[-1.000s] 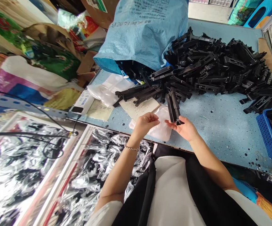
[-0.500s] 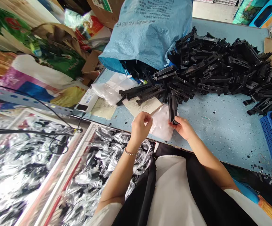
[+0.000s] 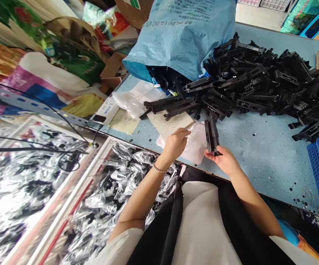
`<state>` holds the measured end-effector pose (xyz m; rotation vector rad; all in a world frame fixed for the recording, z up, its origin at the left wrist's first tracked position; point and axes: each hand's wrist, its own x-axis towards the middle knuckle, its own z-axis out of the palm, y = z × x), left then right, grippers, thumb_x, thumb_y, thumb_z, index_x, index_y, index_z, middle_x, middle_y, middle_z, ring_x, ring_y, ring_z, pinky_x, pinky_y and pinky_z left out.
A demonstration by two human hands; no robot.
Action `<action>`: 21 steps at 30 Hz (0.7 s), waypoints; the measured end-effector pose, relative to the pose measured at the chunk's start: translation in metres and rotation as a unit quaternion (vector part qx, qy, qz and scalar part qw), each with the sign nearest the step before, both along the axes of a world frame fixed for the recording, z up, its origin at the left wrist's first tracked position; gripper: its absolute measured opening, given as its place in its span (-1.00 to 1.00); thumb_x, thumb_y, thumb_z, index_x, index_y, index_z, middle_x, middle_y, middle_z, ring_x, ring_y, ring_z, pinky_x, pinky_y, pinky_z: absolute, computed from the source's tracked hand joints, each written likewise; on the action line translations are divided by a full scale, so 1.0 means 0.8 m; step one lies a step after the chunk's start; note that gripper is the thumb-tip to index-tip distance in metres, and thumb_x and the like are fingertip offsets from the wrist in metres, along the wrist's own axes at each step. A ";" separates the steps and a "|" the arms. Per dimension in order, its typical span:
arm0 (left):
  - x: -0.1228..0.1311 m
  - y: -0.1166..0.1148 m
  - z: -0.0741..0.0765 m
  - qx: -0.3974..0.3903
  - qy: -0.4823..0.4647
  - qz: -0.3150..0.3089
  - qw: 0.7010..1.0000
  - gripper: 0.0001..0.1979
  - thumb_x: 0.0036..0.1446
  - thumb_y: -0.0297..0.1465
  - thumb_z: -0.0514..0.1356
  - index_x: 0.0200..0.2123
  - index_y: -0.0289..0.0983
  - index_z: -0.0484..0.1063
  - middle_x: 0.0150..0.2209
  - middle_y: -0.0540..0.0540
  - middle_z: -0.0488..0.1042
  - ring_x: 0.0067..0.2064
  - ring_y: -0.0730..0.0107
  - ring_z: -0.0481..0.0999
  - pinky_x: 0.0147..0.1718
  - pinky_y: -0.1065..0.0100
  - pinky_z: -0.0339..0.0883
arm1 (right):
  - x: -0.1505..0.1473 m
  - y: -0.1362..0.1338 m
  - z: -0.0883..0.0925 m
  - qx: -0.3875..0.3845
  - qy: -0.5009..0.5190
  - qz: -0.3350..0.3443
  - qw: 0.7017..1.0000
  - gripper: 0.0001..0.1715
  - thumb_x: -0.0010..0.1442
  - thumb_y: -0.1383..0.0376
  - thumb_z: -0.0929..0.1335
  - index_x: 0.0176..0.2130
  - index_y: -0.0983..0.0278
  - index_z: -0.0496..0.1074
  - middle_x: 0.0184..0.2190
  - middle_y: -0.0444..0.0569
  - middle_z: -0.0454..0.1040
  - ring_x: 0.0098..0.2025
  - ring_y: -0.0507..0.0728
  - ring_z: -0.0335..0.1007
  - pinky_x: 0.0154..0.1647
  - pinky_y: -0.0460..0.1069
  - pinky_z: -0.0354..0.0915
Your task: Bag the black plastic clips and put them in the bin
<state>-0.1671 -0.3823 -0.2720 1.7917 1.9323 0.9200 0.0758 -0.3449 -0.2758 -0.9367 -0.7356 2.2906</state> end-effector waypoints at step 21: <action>0.115 -0.070 0.011 0.158 -0.015 -0.210 0.965 -0.38 0.37 -0.61 -0.07 0.45 -0.27 -0.04 0.27 -0.31 0.37 0.32 0.26 0.40 0.25 0.27 0.41 | 0.013 -0.027 -0.020 0.090 -0.153 -0.039 0.983 -0.66 0.22 0.01 0.41 -0.39 0.18 0.37 -0.53 -0.20 0.35 -0.53 0.02 0.20 -0.54 -0.07 0.28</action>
